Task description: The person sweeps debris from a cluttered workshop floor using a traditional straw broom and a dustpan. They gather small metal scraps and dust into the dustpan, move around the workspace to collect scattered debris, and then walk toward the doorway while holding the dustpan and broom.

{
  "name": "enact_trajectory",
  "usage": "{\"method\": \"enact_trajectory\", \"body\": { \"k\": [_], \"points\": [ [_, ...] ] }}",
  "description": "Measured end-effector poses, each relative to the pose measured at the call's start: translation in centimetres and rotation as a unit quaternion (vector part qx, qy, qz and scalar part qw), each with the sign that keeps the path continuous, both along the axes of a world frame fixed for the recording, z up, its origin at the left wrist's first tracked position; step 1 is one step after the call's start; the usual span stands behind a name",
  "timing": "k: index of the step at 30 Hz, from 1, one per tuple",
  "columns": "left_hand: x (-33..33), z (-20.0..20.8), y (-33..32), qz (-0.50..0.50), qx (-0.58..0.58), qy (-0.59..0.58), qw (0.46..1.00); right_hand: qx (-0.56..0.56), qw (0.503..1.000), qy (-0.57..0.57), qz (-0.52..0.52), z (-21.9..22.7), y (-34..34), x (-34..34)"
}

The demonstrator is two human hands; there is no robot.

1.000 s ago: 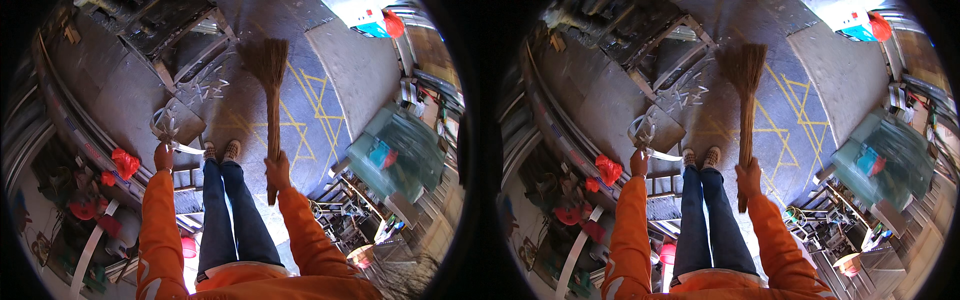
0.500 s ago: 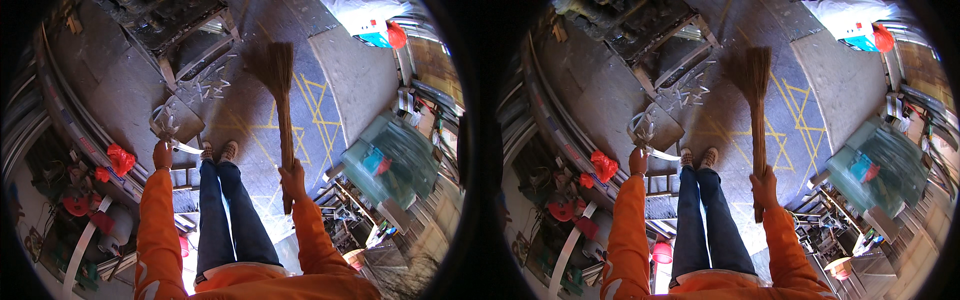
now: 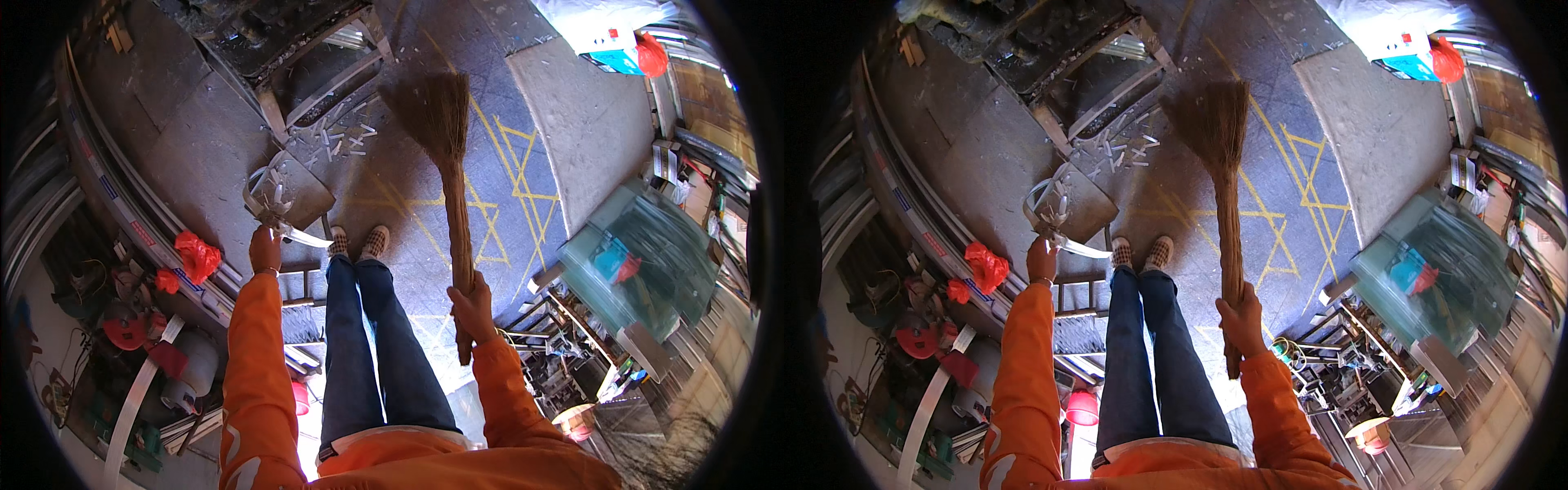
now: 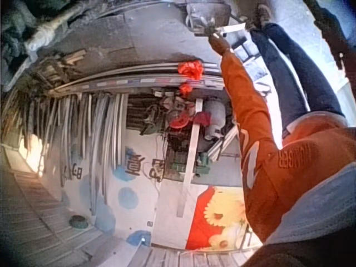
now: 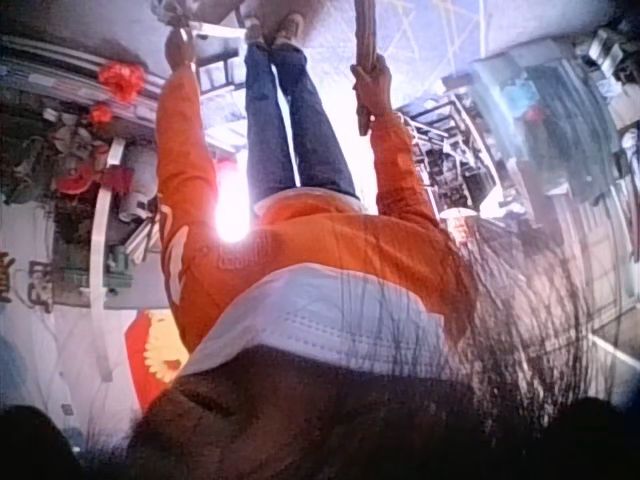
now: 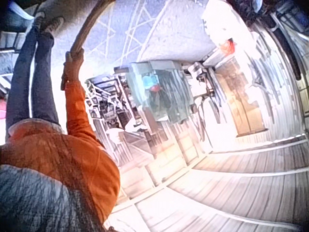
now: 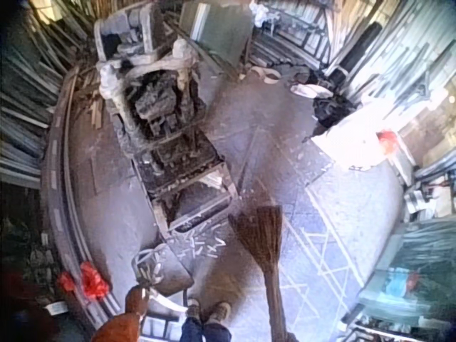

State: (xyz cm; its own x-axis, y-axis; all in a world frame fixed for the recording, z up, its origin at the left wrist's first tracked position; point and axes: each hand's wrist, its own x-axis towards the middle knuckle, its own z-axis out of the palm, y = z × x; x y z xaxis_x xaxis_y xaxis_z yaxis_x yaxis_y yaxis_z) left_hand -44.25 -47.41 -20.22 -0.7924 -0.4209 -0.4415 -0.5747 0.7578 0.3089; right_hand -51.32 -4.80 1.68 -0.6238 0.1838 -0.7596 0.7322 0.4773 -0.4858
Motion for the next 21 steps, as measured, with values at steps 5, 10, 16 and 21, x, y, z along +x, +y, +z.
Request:
{"method": "enact_trajectory", "body": {
  "k": [5, 10, 16, 21],
  "points": [
    [0.2, -0.4, -0.3, -0.002, 0.012, 0.029, 1.000, 0.025, 0.999, -0.007, 0.019, -5.3, -2.8, 0.8],
    [0.0, -0.1, -0.5, 0.002, 0.034, 0.049, 0.998, -0.018, 0.992, -0.108, 0.064, -2.4, -1.9, 6.0],
    [0.1, 0.1, -0.6, -0.009, 0.002, 0.006, 1.000, -0.035, 0.994, -0.106, -0.014, 0.8, -1.7, 5.7],
    [-0.3, 0.3, -0.6, -0.006, 0.020, 0.011, 1.000, 0.035, 0.999, 0.009, -0.016, -5.6, -3.2, 1.0]
  ]
}}
